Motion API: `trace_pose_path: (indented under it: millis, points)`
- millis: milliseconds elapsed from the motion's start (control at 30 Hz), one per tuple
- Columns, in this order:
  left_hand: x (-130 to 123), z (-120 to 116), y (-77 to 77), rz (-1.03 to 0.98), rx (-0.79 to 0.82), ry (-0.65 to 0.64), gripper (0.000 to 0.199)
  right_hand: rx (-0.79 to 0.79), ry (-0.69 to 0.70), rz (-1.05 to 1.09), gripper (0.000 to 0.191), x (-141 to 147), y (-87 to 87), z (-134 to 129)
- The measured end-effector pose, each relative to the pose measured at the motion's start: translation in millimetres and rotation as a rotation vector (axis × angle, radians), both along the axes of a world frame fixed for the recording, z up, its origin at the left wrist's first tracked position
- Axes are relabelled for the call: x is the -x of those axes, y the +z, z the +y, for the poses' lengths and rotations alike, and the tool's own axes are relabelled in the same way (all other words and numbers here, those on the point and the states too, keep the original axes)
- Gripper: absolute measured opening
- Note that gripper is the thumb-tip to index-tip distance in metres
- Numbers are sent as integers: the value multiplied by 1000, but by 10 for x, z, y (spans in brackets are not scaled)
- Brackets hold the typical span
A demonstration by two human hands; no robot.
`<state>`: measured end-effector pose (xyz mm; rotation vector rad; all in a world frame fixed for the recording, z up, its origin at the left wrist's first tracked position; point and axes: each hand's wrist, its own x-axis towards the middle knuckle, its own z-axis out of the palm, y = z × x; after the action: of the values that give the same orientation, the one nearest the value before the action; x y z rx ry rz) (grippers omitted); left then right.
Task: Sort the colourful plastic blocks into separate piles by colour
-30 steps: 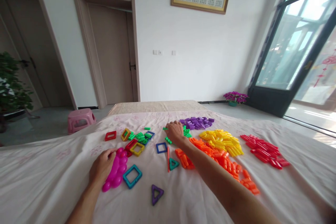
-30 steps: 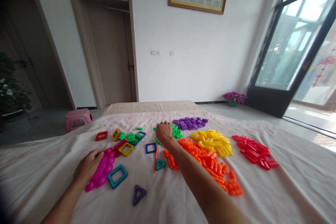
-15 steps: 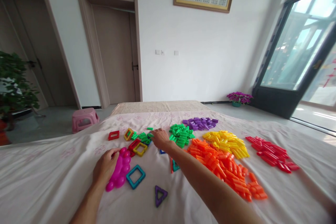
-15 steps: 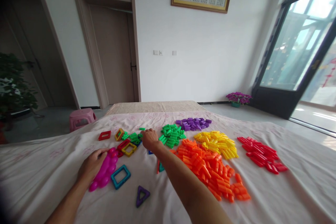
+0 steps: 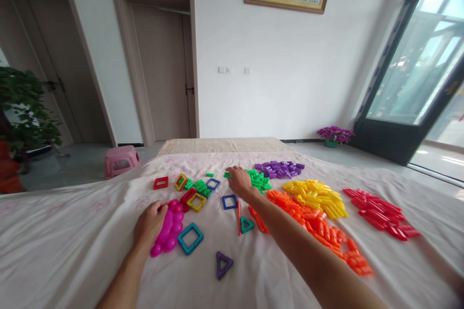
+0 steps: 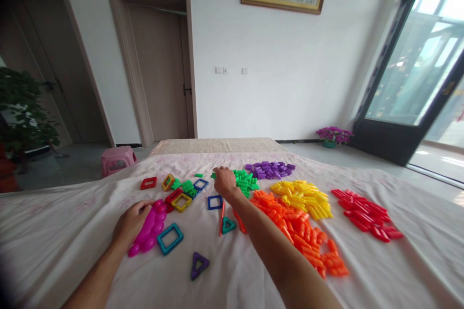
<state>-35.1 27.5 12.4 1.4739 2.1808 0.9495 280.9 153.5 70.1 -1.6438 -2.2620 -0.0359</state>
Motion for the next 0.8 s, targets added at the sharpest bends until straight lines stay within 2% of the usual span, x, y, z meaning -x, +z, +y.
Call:
trace_pose_path:
  millis: [133,233,300,400,467,600,700,800]
  points:
    - [22,37,-45,23,3,-3,41,-3,-164,-46,53,-427,154,1]
    - [37,63,-78,27,3,1,40,-23,-224,-25,50,-507,176,-50]
    - [39,63,-80,29,4,-4,40,-25,-171,11,44,-404,146,-99]
    - [34,45,-62,32,-6,-12,40,21,-21,64,35,-80,55,-190]
    - [32,35,-54,38,-21,-12,39,71,61,90,37,170,-20,-259]
    - [40,38,-64,44,-37,-6,38,146,135,91,41,540,-171,-365]
    - [47,45,-67,46,-22,-12,40,150,149,100,34,634,-253,-387]
    - [48,43,-47,53,-5,-12,40,156,135,139,35,603,-279,-385]
